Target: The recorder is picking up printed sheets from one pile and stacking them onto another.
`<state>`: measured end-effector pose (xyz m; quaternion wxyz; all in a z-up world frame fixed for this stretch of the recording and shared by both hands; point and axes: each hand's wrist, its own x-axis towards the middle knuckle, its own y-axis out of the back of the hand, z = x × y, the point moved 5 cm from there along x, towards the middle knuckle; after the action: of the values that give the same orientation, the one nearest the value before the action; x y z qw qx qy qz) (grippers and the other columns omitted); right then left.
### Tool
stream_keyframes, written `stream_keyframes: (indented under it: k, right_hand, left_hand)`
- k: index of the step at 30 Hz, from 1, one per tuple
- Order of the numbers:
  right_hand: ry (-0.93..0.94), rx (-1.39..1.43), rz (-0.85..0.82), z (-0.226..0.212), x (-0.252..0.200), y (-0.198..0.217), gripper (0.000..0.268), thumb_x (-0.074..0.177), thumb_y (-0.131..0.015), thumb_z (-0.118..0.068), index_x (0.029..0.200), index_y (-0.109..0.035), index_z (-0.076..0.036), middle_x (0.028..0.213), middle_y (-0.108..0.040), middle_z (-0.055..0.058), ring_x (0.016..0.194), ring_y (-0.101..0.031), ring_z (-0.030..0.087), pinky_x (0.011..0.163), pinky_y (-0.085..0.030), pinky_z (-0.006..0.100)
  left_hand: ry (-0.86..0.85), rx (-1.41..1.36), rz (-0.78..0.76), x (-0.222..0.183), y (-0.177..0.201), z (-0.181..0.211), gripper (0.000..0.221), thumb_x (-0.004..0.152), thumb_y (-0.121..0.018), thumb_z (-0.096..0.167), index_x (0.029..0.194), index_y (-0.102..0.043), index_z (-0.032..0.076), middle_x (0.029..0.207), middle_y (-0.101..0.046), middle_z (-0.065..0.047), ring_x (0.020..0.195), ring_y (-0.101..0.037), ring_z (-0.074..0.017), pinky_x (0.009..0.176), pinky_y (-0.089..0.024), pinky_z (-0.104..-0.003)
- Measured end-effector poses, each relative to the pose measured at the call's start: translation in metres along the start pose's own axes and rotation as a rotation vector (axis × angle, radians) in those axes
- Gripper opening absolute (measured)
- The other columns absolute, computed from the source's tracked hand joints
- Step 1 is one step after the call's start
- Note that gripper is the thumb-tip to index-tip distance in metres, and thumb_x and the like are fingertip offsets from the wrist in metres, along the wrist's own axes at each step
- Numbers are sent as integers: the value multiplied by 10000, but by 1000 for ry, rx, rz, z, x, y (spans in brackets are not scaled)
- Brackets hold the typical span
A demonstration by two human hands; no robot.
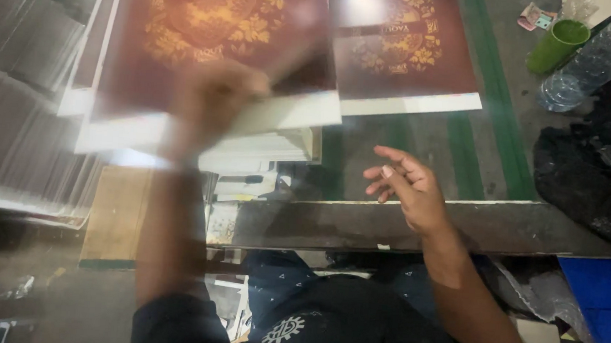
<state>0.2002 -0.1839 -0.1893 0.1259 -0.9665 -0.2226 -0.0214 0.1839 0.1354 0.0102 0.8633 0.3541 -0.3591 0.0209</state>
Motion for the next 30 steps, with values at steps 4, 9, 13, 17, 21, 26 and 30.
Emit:
stream_keyframes:
  k: [4, 9, 13, 17, 21, 26, 30]
  right_hand:
    - [-6, 17, 43, -7, -9, -5, 393, 1045, -548, -115, 1422, -572, -9, 1047, -749, 148, 815, -730, 179, 650, -569, 274]
    - [363, -31, 15, -74, -24, -40, 437, 1055, -512, -89, 1487, -487, -31, 1128, -728, 135, 876, -714, 160, 677, -563, 243]
    - [403, 92, -37, -53, -27, -37, 381, 1026, -433, -110, 1382, -534, -19, 1189, -654, 104, 1041, -640, 143, 893, -542, 262]
    - [182, 401, 294, -19, -31, 20, 333, 1092, -547, -117, 1388, -510, 31, 1152, -659, 131, 963, -713, 218, 776, -617, 357]
    - [170, 397, 475, -4, -56, 87, 394, 1065, -545, -134, 1439, -483, -29, 1128, -693, 134, 866, -746, 265, 644, -595, 361]
    - [168, 354, 636, 86, -108, 200, 344, 1106, -559, -94, 1435, -494, -17, 1117, -687, 125, 871, -743, 288, 670, -594, 385]
    - [90, 426, 644, 131, -150, 251, 167, 1147, -566, -67, 1233, -514, 67, 1050, -718, 195, 879, -746, 292, 734, -606, 414]
  left_hand:
    - [-265, 72, 343, -11, 10, 1, 120, 1144, -656, 111, 1063, -710, 40, 1039, -738, -128, 1004, -726, -230, 899, -618, -336]
    - [-575, 605, 330, -34, -62, 91, 182, 1028, -788, 165, 1110, -747, 8, 1140, -710, -181, 1041, -704, -332, 908, -596, -443]
    - [-444, 489, -41, -28, -120, 136, 259, 985, -761, 165, 1147, -704, -29, 1173, -696, -206, 1104, -683, -353, 966, -566, -474]
    - [-374, 479, -116, -41, -115, 155, 397, 969, -718, 269, 1239, -668, -18, 1317, -666, -170, 1297, -633, -311, 1135, -496, -486]
    - [-146, 596, -112, -62, -85, 137, 646, 1011, -679, 506, 1374, -566, -16, 1421, -614, -199, 1394, -538, -320, 1203, -377, -545]
    - [-30, 844, -206, -71, -61, 92, 828, 901, -549, 614, 1383, -531, -59, 1477, -564, -261, 1408, -493, -359, 1160, -368, -537]
    - [-134, 807, 84, -102, -45, 38, 250, 1182, -455, 108, 1374, -612, 75, 1349, -723, -150, 1257, -712, -291, 1080, -608, -442]
